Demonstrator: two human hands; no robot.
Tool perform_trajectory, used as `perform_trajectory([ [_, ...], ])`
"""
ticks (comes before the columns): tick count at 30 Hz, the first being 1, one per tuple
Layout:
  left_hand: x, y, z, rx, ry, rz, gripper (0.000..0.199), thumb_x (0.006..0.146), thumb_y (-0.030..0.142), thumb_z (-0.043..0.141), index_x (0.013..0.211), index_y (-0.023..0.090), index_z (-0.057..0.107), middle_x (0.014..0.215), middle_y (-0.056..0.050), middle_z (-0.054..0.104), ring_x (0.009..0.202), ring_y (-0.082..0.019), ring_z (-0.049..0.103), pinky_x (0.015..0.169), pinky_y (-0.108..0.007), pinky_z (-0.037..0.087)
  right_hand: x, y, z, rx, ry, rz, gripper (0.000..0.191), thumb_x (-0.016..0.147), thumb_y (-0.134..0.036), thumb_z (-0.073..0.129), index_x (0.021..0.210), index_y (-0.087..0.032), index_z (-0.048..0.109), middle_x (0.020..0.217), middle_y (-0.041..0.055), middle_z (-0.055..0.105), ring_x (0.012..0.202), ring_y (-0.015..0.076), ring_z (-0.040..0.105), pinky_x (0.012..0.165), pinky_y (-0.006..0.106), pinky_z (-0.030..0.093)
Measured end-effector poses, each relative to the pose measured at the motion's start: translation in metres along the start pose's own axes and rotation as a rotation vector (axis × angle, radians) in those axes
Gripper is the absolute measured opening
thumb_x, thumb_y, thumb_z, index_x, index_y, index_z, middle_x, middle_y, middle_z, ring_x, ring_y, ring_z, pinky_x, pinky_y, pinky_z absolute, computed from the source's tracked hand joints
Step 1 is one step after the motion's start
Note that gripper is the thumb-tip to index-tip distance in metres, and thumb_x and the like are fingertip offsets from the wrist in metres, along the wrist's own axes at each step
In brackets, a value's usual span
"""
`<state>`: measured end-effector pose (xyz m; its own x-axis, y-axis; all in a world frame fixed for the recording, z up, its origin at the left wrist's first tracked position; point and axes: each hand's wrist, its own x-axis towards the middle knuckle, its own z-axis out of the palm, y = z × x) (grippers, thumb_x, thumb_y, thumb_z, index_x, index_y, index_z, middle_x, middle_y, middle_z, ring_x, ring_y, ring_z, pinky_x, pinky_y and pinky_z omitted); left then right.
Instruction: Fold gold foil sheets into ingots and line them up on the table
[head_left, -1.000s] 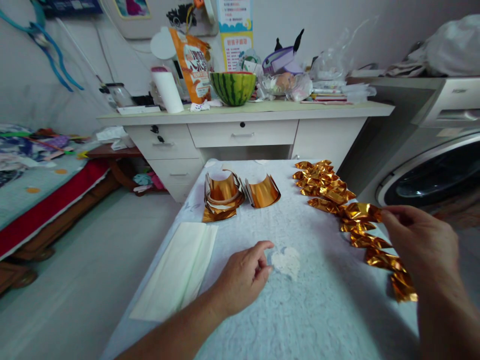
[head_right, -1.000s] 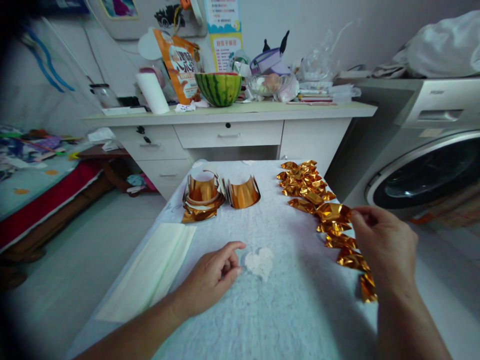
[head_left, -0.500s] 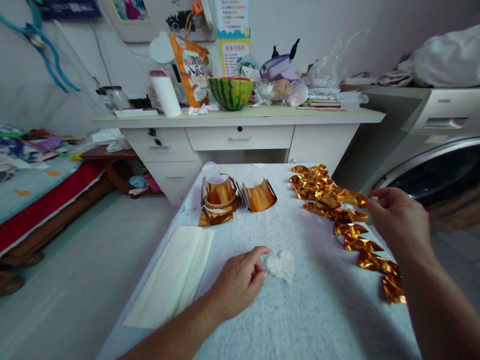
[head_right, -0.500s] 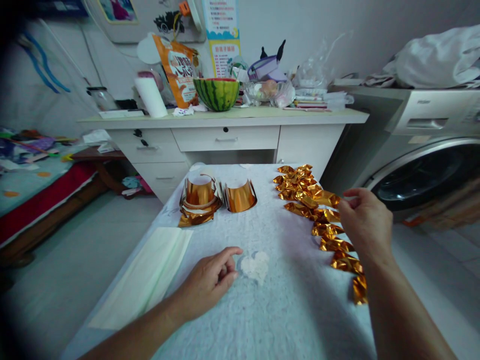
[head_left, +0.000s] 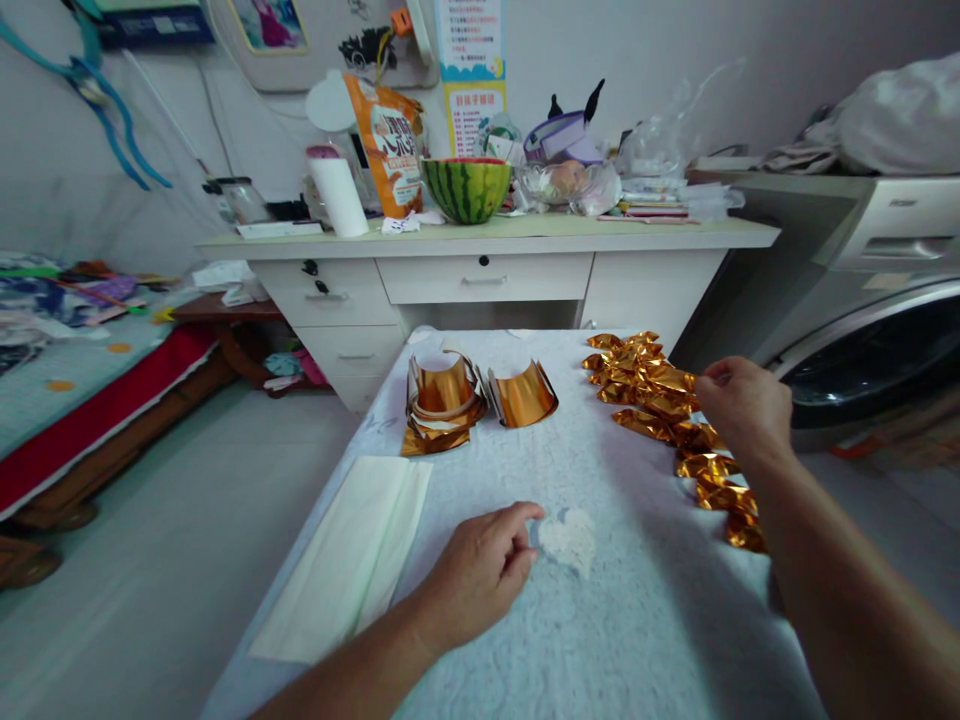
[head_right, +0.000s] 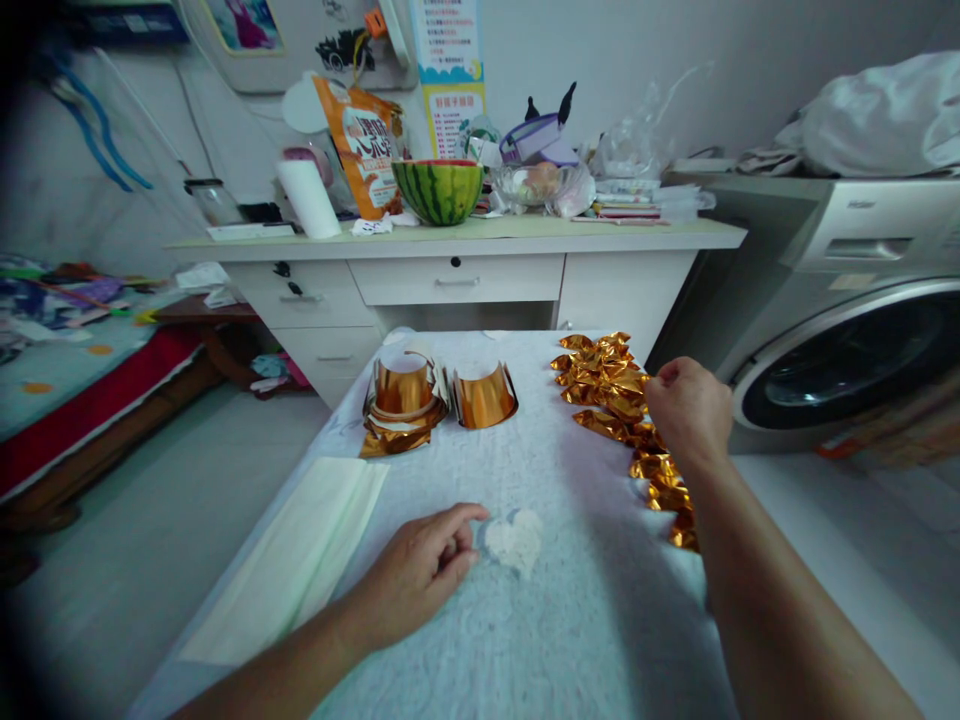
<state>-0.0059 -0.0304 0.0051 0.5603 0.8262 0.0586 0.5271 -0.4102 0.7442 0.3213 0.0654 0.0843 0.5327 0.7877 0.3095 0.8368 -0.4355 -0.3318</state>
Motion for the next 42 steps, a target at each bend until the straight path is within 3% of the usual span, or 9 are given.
perform_trajectory([
  [6,-0.001,-0.001,-0.001,0.011,0.003,-0.002,0.035,0.084,0.010,0.051,0.116,0.021,0.055,0.079,0.002,0.060,0.074,-0.014,0.058,0.070,-0.025,0.042,-0.002,0.003,0.005,-0.005,-0.009,-0.005,0.024,0.079,-0.031,0.049,0.087,-0.017,0.068,0.082,0.0121,0.068,0.068,0.0201,0.051,0.061,0.030,0.029],
  [12,-0.001,0.000,-0.002,0.015,0.000,0.000,0.034,0.083,0.010,0.051,0.115,0.021,0.056,0.080,0.002,0.062,0.073,-0.014,0.058,0.071,-0.025,0.042,-0.018,0.005,-0.004,0.022,0.026,-0.032,0.024,0.081,-0.032,0.049,0.086,-0.018,0.067,0.079,0.0097,0.067,0.068,0.0199,0.053,0.060,0.030,0.030],
  [18,0.000,0.000,-0.002,0.016,-0.002,0.008,0.031,0.083,0.010,0.052,0.112,0.020,0.059,0.081,0.001,0.063,0.075,-0.014,0.059,0.073,-0.026,0.043,-0.046,-0.013,-0.009,0.078,0.018,-0.142,0.018,0.080,-0.030,0.051,0.082,-0.020,0.067,0.071,0.0034,0.066,0.063,0.0180,0.056,0.060,0.028,0.034],
  [21,0.001,0.000,-0.003,0.021,0.000,0.016,0.029,0.083,0.010,0.051,0.109,0.020,0.060,0.082,0.000,0.064,0.076,-0.015,0.059,0.073,-0.026,0.043,-0.066,-0.030,0.000,0.181,-0.103,-0.336,0.018,0.082,-0.030,0.050,0.079,-0.021,0.064,0.065,0.0004,0.064,0.058,0.0166,0.057,0.057,0.026,0.034],
  [24,0.001,0.002,-0.003,0.023,0.000,0.017,0.028,0.084,0.010,0.051,0.107,0.020,0.061,0.083,0.000,0.065,0.077,-0.015,0.060,0.074,-0.026,0.043,-0.084,-0.045,0.019,0.183,-0.241,-0.628,0.018,0.083,-0.023,0.046,0.076,-0.020,0.063,0.067,0.0015,0.064,0.058,0.0162,0.056,0.056,0.026,0.035],
  [31,0.001,0.002,-0.005,0.004,0.012,0.030,0.025,0.084,0.010,0.051,0.102,0.020,0.064,0.084,-0.001,0.066,0.079,-0.015,0.061,0.073,-0.025,0.044,-0.105,-0.069,0.056,0.214,-0.263,-0.820,0.018,0.083,-0.013,0.050,0.087,-0.019,0.067,0.091,0.0080,0.068,0.087,0.0239,0.058,0.079,0.034,0.044],
  [36,0.002,-0.002,-0.005,-0.005,0.057,0.004,0.023,0.083,0.009,0.052,0.098,0.020,0.065,0.083,-0.001,0.067,0.077,-0.015,0.061,0.073,-0.025,0.044,-0.102,-0.082,0.068,0.273,-0.149,-0.782,0.021,0.084,-0.012,0.051,0.100,-0.019,0.062,0.105,0.0107,0.063,0.098,0.0274,0.054,0.087,0.038,0.043],
  [38,0.002,-0.003,-0.005,-0.008,0.064,0.000,0.023,0.082,0.009,0.053,0.097,0.020,0.066,0.083,-0.001,0.067,0.077,-0.015,0.062,0.073,-0.025,0.045,-0.096,-0.086,0.074,0.290,-0.074,-0.690,0.020,0.084,-0.016,0.052,0.104,-0.016,0.058,0.103,0.0137,0.059,0.098,0.0296,0.052,0.086,0.041,0.043],
  [42,0.002,-0.002,-0.006,-0.001,0.056,0.000,0.021,0.082,0.009,0.053,0.096,0.020,0.066,0.083,-0.001,0.067,0.076,-0.015,0.062,0.073,-0.026,0.045,-0.079,-0.095,0.088,0.311,-0.009,-0.583,0.018,0.082,-0.022,0.057,0.099,-0.018,0.054,0.097,0.0109,0.055,0.091,0.0272,0.054,0.081,0.037,0.044],
])
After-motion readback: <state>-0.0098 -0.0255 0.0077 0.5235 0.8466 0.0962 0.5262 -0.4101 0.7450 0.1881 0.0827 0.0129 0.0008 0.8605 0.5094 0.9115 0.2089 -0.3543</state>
